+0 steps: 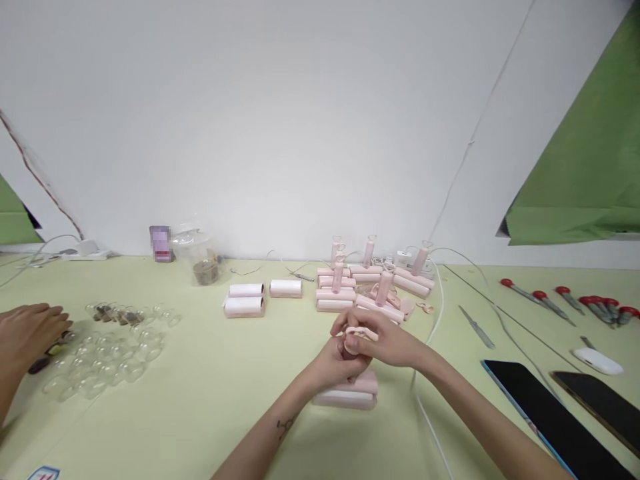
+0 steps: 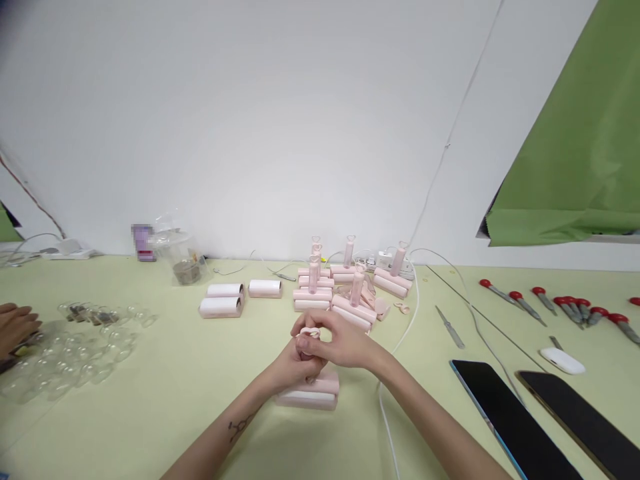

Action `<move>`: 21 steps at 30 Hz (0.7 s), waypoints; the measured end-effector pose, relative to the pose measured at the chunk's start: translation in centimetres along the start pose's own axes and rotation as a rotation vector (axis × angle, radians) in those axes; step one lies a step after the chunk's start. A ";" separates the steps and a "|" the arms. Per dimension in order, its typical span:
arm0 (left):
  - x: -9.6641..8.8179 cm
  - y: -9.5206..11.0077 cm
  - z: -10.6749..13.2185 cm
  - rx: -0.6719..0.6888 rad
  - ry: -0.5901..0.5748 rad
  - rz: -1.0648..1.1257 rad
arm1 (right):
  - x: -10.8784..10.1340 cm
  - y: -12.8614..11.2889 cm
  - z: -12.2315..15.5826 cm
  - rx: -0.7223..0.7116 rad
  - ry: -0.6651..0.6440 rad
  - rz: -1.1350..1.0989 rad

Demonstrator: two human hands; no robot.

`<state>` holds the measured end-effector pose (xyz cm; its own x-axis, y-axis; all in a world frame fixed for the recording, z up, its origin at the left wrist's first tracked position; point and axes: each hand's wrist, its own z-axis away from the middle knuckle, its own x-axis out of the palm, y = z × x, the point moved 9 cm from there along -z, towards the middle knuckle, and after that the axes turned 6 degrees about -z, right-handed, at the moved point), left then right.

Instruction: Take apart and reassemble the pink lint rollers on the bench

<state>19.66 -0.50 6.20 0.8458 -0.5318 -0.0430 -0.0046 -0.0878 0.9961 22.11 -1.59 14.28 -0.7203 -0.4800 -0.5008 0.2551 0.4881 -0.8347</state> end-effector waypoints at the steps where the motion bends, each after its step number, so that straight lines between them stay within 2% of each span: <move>1: 0.0 -0.1 0.0 -0.008 -0.006 -0.002 | 0.3 0.1 -0.4 0.009 -0.051 0.001; 5: -0.3 0.1 0.2 -0.014 -0.019 0.029 | 2.1 0.5 -1.1 0.083 -0.221 -0.067; 7: -0.2 0.3 0.3 -0.002 -0.016 0.063 | 2.9 0.9 -0.9 0.145 -0.258 -0.136; 9: -0.2 0.1 0.3 0.001 0.039 0.103 | 3.5 1.6 -0.6 0.229 -0.251 -0.214; 11: -0.4 -0.4 0.4 -0.015 0.148 0.143 | 3.7 2.0 -0.4 0.267 -0.209 -0.274; 13: -0.6 -1.2 0.5 -0.041 0.267 0.174 | 3.5 1.8 -0.5 0.234 -0.146 -0.272; 15: -0.6 -1.7 0.6 -0.064 0.335 0.190 | 3.2 1.5 -0.5 0.195 -0.103 -0.228; 18: -0.6 -2.1 0.8 -0.076 0.368 0.194 | 3.1 1.1 -0.6 0.193 -0.129 -0.170; 21: -0.7 -2.2 0.6 -0.053 0.346 0.184 | 3.5 1.4 -0.7 0.245 -0.211 -0.215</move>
<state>18.71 -0.46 4.04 0.9634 -0.2181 0.1558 -0.1528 0.0307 0.9878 19.49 -2.12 11.47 -0.6321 -0.7043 -0.3232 0.2773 0.1838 -0.9430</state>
